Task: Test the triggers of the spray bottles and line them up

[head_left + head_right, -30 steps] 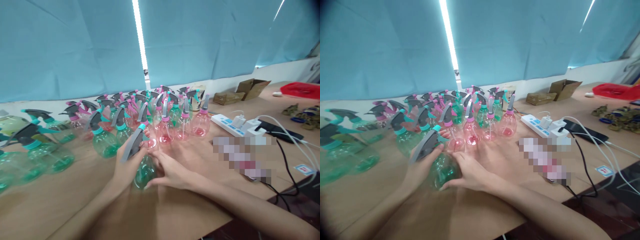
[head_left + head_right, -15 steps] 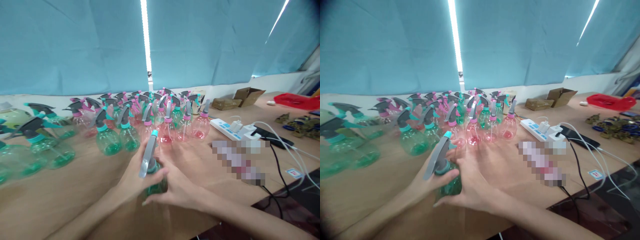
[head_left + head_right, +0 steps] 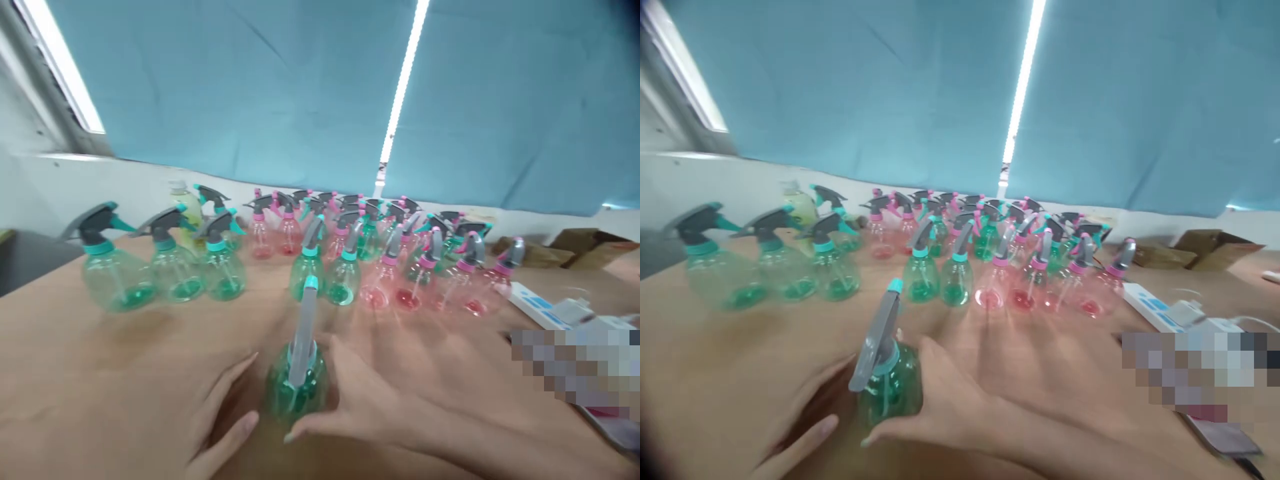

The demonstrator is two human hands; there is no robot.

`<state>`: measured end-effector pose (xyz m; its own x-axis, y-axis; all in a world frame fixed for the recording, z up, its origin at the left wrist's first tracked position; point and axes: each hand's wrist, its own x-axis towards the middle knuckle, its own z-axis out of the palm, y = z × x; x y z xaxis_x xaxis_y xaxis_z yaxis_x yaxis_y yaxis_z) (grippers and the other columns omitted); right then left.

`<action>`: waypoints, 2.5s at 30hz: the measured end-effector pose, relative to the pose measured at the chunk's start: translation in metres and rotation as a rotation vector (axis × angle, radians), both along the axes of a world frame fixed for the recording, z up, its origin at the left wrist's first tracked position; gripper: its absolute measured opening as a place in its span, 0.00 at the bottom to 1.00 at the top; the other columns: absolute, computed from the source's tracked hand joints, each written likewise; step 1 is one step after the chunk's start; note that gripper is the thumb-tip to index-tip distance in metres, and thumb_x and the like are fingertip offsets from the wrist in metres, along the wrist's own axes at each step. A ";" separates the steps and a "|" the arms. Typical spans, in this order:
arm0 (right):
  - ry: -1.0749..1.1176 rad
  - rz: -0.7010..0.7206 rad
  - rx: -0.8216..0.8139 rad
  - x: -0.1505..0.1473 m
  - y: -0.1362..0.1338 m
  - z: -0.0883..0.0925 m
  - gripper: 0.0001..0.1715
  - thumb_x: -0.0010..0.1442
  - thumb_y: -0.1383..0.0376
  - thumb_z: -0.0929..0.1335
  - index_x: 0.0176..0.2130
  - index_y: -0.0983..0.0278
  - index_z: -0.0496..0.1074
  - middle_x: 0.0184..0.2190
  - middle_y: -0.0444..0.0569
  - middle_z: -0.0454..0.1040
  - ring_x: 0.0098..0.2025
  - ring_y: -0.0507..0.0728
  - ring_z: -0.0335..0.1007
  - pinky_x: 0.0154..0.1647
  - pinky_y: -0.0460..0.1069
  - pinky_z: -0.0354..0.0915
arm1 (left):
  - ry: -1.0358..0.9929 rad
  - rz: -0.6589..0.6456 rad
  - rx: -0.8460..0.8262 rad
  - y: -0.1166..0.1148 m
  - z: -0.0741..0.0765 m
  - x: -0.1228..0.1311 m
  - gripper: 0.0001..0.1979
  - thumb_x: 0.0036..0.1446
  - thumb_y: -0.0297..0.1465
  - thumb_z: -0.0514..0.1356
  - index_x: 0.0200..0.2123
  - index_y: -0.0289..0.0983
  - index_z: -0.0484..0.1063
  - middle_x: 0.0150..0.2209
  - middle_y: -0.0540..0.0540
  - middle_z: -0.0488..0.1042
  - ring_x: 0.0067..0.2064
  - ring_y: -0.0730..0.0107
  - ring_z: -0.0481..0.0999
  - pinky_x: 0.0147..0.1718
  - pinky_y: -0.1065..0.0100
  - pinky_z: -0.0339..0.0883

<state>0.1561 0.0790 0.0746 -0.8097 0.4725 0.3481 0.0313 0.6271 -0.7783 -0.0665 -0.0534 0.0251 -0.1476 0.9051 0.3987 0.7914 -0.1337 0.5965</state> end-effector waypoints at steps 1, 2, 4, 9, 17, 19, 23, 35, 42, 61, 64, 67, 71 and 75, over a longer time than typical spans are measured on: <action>-0.017 -0.019 0.012 -0.014 0.001 -0.002 0.48 0.44 0.50 0.77 0.59 0.55 0.58 0.55 0.53 0.68 0.56 0.68 0.66 0.55 0.64 0.65 | -0.013 0.041 -0.011 -0.007 -0.003 -0.008 0.32 0.55 0.40 0.56 0.64 0.59 0.55 0.60 0.54 0.70 0.57 0.45 0.72 0.52 0.48 0.72; -0.039 -0.051 0.029 -0.027 0.003 -0.004 0.50 0.44 0.50 0.77 0.60 0.56 0.57 0.56 0.54 0.67 0.58 0.69 0.64 0.56 0.65 0.63 | -0.003 0.089 -0.020 -0.013 -0.007 -0.016 0.33 0.56 0.40 0.55 0.65 0.59 0.53 0.61 0.55 0.68 0.58 0.46 0.71 0.52 0.47 0.72; -0.080 -0.125 0.081 -0.053 0.009 -0.006 0.50 0.44 0.49 0.76 0.60 0.57 0.56 0.57 0.56 0.64 0.60 0.69 0.60 0.58 0.67 0.60 | 0.027 0.152 -0.035 -0.023 -0.017 -0.030 0.34 0.59 0.38 0.53 0.67 0.59 0.45 0.64 0.55 0.64 0.59 0.51 0.71 0.51 0.49 0.73; -0.164 -0.277 0.220 -0.105 0.033 0.004 0.47 0.50 0.49 0.74 0.60 0.62 0.55 0.56 0.60 0.64 0.61 0.69 0.59 0.60 0.65 0.58 | 0.333 0.096 -0.029 -0.036 -0.028 -0.056 0.37 0.61 0.37 0.54 0.67 0.59 0.37 0.64 0.54 0.63 0.59 0.54 0.71 0.51 0.51 0.73; -0.212 -0.397 0.207 -0.141 0.065 0.013 0.47 0.53 0.60 0.73 0.62 0.68 0.49 0.58 0.69 0.64 0.61 0.72 0.61 0.56 0.64 0.61 | 0.438 0.056 0.025 -0.034 -0.015 -0.054 0.29 0.64 0.39 0.51 0.67 0.52 0.49 0.63 0.48 0.64 0.61 0.55 0.68 0.56 0.53 0.68; -0.199 -0.401 0.213 -0.145 0.072 0.010 0.46 0.52 0.61 0.73 0.62 0.69 0.50 0.59 0.69 0.62 0.63 0.71 0.58 0.59 0.64 0.59 | 0.455 0.056 0.049 -0.034 -0.015 -0.055 0.29 0.64 0.40 0.52 0.67 0.52 0.50 0.63 0.49 0.65 0.61 0.56 0.68 0.57 0.55 0.67; -0.155 -0.407 0.228 -0.154 0.086 0.005 0.50 0.50 0.62 0.74 0.63 0.68 0.48 0.61 0.68 0.59 0.65 0.72 0.53 0.63 0.67 0.52 | 0.601 0.057 0.129 -0.032 -0.018 -0.057 0.35 0.62 0.43 0.55 0.68 0.48 0.44 0.63 0.46 0.65 0.58 0.54 0.72 0.54 0.58 0.69; -0.086 -0.367 0.287 -0.132 0.064 0.011 0.46 0.56 0.61 0.70 0.66 0.64 0.47 0.67 0.61 0.52 0.69 0.66 0.45 0.65 0.65 0.52 | 0.768 0.086 0.148 -0.031 -0.021 -0.058 0.39 0.62 0.41 0.53 0.70 0.42 0.36 0.61 0.42 0.68 0.54 0.52 0.76 0.45 0.59 0.75; 0.010 -0.570 0.254 -0.056 0.059 0.019 0.17 0.61 0.56 0.67 0.46 0.62 0.71 0.44 0.55 0.76 0.38 0.61 0.77 0.35 0.56 0.73 | 0.680 0.071 0.161 -0.027 -0.026 -0.063 0.35 0.64 0.41 0.50 0.70 0.47 0.38 0.62 0.43 0.67 0.53 0.52 0.77 0.46 0.58 0.75; -0.135 -0.715 0.334 -0.101 0.111 -0.003 0.44 0.57 0.55 0.69 0.64 0.69 0.52 0.57 0.67 0.66 0.59 0.73 0.64 0.51 0.64 0.65 | 0.448 0.020 -0.067 -0.033 -0.037 -0.070 0.32 0.63 0.35 0.52 0.67 0.56 0.44 0.65 0.54 0.61 0.62 0.58 0.67 0.55 0.57 0.70; -0.216 -0.729 0.377 -0.094 0.092 -0.002 0.41 0.57 0.50 0.69 0.60 0.70 0.57 0.53 0.66 0.68 0.51 0.73 0.70 0.44 0.62 0.68 | 0.348 0.018 -0.082 -0.030 -0.035 -0.070 0.31 0.61 0.37 0.54 0.66 0.57 0.50 0.64 0.54 0.63 0.62 0.54 0.66 0.54 0.52 0.70; -0.332 -0.782 0.466 -0.081 0.059 -0.003 0.41 0.57 0.46 0.68 0.58 0.69 0.59 0.50 0.65 0.69 0.40 0.70 0.76 0.33 0.58 0.70 | 0.173 0.033 -0.103 -0.030 -0.032 -0.069 0.29 0.61 0.37 0.54 0.65 0.57 0.54 0.63 0.54 0.66 0.62 0.51 0.67 0.51 0.49 0.73; -0.387 -0.770 0.592 -0.060 0.020 -0.004 0.40 0.55 0.41 0.66 0.53 0.68 0.63 0.43 0.60 0.72 0.31 0.65 0.75 0.24 0.54 0.67 | -0.019 0.029 -0.107 -0.029 -0.025 -0.059 0.30 0.60 0.36 0.53 0.65 0.57 0.53 0.61 0.52 0.68 0.59 0.50 0.70 0.48 0.47 0.74; -0.324 -0.736 0.560 -0.039 -0.003 -0.003 0.39 0.50 0.37 0.68 0.44 0.65 0.66 0.39 0.55 0.73 0.36 0.66 0.75 0.27 0.55 0.68 | -0.188 -0.040 -0.129 -0.018 -0.007 -0.038 0.27 0.58 0.38 0.55 0.62 0.58 0.59 0.61 0.52 0.69 0.58 0.47 0.71 0.51 0.44 0.71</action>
<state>0.1166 0.0756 0.0717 -0.4744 0.7321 0.4889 0.7223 0.6412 -0.2591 -0.1042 -0.0712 0.0182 -0.1714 0.9534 0.2484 0.6602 -0.0760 0.7472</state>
